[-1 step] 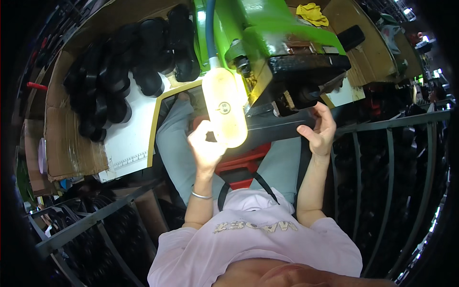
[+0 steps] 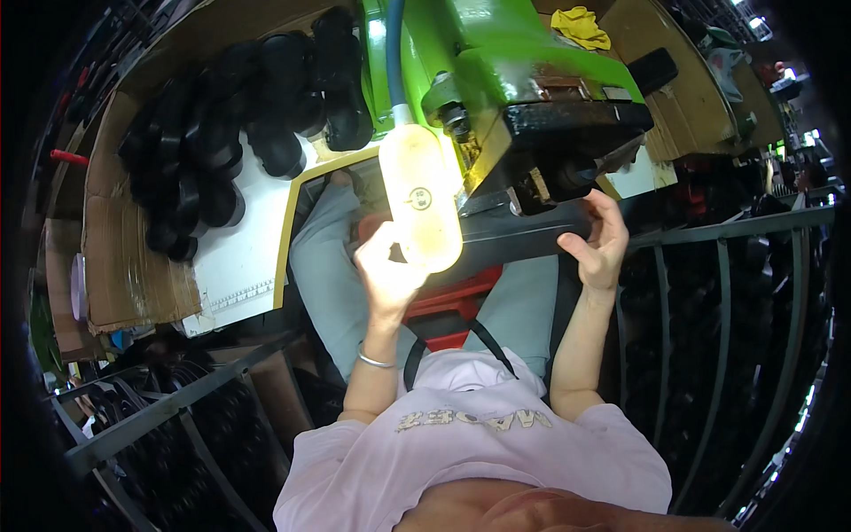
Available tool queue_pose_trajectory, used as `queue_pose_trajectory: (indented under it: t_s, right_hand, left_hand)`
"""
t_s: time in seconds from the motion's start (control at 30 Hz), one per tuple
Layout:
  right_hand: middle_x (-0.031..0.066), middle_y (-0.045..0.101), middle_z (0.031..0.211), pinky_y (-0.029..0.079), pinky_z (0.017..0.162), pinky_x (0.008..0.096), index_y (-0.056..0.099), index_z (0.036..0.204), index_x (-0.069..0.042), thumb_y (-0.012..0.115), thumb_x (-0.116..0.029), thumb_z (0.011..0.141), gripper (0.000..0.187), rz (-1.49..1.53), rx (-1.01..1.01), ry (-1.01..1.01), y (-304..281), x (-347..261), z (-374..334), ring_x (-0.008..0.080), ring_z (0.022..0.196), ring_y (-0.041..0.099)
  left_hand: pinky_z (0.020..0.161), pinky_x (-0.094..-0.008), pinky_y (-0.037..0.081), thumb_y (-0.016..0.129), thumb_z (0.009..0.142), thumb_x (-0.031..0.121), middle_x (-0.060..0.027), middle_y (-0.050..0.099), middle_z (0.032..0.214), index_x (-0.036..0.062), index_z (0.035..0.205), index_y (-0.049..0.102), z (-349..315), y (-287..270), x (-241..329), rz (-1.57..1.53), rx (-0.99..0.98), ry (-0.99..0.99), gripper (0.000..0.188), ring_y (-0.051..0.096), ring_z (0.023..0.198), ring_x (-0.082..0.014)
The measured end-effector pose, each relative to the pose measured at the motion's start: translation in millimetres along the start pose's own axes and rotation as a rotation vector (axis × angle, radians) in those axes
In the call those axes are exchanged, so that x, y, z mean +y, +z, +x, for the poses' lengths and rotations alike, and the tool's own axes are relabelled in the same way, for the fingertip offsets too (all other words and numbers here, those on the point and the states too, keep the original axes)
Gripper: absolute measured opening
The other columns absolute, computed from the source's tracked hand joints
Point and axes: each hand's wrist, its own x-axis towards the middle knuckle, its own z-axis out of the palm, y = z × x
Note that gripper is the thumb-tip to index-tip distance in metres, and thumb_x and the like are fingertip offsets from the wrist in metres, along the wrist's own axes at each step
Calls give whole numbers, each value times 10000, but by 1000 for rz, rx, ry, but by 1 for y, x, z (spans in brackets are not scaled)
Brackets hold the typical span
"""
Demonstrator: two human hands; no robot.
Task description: The person uses a green grinding machine to smooth the edges of black shoe parts. They pick up each part from a nearby pile, press it against the rotating wheel, and then place the finished item on a shelf to the right.
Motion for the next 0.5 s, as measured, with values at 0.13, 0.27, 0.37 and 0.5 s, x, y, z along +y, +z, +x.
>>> queue_pose_trajectory:
  t_s: [0.13,0.27,0.37,0.5]
  right_hand:
    - [102,601,1117,434,953,286,557,1220,37,799,-6,684,590,-47,89,3,-26,2,1,178,1043,565]
    - [88,597,1136,402,985,300,583,1198,33,810,-66,700,556,-196,96,-65,-28,-1,4,178,1068,548]
    - [87,597,1140,394,988,301,590,1192,28,814,-83,701,551,-143,75,7,-20,-3,2,179,1075,545]
    - [79,593,1087,445,921,284,547,1227,18,820,-60,710,590,-42,-21,9,7,3,2,162,1023,568]
  left_hand:
    - [641,-286,528,852,711,155,-74,691,751,1,924,693,5,23,5,206,-80,136,307,650,644,-158]
    - [622,-253,498,859,661,5,-8,638,740,35,804,655,3,31,-8,76,-56,-2,251,600,673,-100]
    - [692,-260,548,833,671,-45,-66,686,909,0,958,668,3,16,-4,21,-118,-47,334,651,835,-112]
    - [648,-259,500,885,644,123,-65,677,772,21,793,640,-1,-7,-18,-81,10,-62,305,600,667,-114]
